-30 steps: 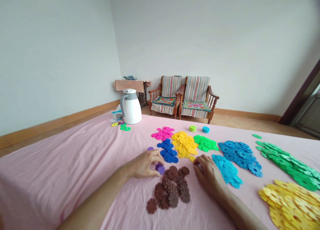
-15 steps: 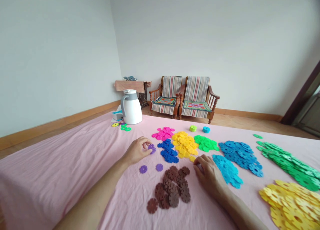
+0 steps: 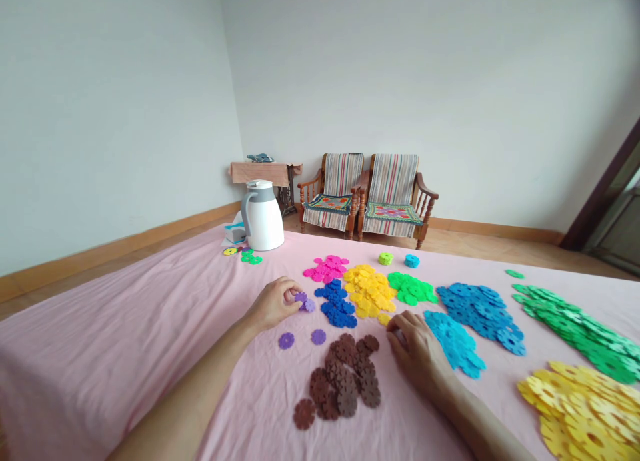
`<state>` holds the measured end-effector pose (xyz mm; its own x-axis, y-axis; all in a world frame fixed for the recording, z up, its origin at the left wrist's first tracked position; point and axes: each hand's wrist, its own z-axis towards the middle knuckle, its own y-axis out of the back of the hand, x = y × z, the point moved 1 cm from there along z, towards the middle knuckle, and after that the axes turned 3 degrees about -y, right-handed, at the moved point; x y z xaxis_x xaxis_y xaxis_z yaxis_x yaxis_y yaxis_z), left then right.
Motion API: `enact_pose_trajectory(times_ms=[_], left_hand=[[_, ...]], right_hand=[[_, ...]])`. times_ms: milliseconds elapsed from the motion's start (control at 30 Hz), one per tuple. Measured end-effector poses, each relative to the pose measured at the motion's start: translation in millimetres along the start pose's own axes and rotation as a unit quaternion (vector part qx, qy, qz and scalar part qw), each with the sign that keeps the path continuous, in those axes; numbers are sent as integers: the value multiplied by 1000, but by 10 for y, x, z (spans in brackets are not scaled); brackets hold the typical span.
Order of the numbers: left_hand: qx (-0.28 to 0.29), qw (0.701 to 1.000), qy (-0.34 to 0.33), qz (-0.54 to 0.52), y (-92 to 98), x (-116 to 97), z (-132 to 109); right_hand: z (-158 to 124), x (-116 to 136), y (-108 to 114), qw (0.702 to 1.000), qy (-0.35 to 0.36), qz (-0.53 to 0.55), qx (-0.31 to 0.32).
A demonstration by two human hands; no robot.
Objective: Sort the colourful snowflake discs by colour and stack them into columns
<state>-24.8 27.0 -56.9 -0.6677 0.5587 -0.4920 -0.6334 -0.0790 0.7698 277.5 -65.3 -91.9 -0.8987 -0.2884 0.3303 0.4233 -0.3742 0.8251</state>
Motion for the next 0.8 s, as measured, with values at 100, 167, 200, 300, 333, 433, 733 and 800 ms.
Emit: enact_pose_trajectory(times_ms=[100, 167, 200, 300, 333, 433, 733, 800], left_hand=[[9, 1000, -3, 3, -3, 1, 0], [16, 1000, -5, 4, -5, -7, 1], [17, 1000, -6, 4, -6, -12, 3], [13, 1000, -8, 8, -9, -20, 7], [11, 1000, -10, 9, -12, -19, 8], [13, 1000, -16, 13, -25, -7, 10], [39, 995, -89, 36, -4, -77, -14], [50, 990, -113, 65, -17, -116, -20]], right_hand=[[3, 16, 12, 1000, 1, -6, -10], [5, 21, 15, 1000, 2, -6, -11], [6, 21, 16, 1000, 3, -7, -10], [6, 15, 13, 1000, 2, -8, -4], [6, 14, 12, 1000, 1, -8, 0], [2, 20, 14, 1000, -6, -4, 11], [-2, 22, 4, 1000, -17, 2, 17], [-2, 10, -7, 1000, -18, 4, 15]])
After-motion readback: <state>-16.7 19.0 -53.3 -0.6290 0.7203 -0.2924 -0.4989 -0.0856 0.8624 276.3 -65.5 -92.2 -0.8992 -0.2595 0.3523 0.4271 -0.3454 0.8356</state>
